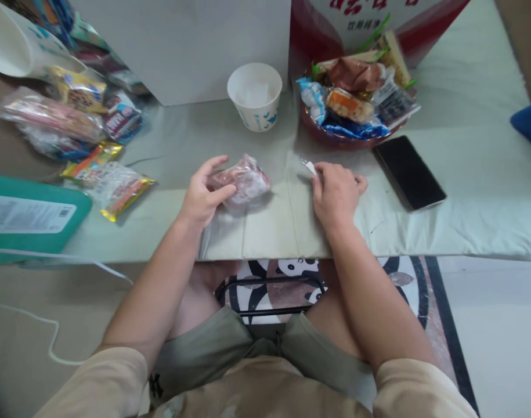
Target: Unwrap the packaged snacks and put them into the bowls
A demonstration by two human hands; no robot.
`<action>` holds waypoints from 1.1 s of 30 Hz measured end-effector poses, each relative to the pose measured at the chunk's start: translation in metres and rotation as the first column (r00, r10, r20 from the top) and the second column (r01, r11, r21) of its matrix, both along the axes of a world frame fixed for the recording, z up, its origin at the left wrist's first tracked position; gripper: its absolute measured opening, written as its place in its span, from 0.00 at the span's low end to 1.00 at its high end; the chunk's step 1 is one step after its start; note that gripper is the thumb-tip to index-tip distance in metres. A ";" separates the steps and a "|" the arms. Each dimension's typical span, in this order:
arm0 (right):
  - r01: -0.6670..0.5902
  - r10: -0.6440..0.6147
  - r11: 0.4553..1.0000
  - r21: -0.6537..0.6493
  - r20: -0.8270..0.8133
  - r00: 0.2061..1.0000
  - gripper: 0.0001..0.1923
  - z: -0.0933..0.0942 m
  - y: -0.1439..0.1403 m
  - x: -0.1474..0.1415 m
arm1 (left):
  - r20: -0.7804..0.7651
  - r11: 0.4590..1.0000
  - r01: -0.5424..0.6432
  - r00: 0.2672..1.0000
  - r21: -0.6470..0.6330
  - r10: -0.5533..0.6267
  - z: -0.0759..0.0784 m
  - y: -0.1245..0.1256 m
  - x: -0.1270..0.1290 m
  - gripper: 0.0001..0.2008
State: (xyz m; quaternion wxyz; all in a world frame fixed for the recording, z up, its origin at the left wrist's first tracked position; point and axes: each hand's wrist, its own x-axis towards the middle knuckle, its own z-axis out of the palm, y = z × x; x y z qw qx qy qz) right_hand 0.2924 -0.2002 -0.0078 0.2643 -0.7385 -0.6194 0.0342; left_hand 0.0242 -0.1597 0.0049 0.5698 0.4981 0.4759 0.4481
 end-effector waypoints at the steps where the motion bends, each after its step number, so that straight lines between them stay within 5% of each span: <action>1: -0.054 0.057 0.997 0.053 -0.055 0.997 0.13 0.002 -0.001 -0.002 | -0.039 1.000 -0.012 0.999 0.017 0.013 0.000 0.000 -0.001 0.33; 5: -0.281 0.317 0.943 0.177 -0.228 0.921 0.15 0.012 -0.011 -0.017 | -0.123 0.997 0.058 0.990 -0.044 -0.063 0.007 -0.004 -0.006 0.23; 9: -0.429 0.449 0.894 0.132 -0.274 0.851 0.17 0.018 -0.021 -0.039 | -0.190 0.963 0.256 0.945 -0.080 -0.267 0.011 -0.007 -0.015 0.38; 13: -0.455 0.473 0.881 0.131 -0.242 0.847 0.17 0.019 -0.025 -0.054 | -0.267 0.942 0.332 0.904 -0.053 -0.334 0.012 -0.009 -0.020 0.48; 23: -0.462 0.476 0.877 0.130 -0.106 0.873 0.17 0.017 -0.031 -0.054 | -0.395 0.925 0.379 0.850 -0.005 -0.350 0.019 -0.018 -0.006 0.46; 33: -0.486 0.485 0.874 0.025 -0.135 0.864 0.16 0.014 -0.032 -0.018 | -0.440 0.948 0.319 0.854 0.019 -0.279 0.022 -0.017 -0.010 0.42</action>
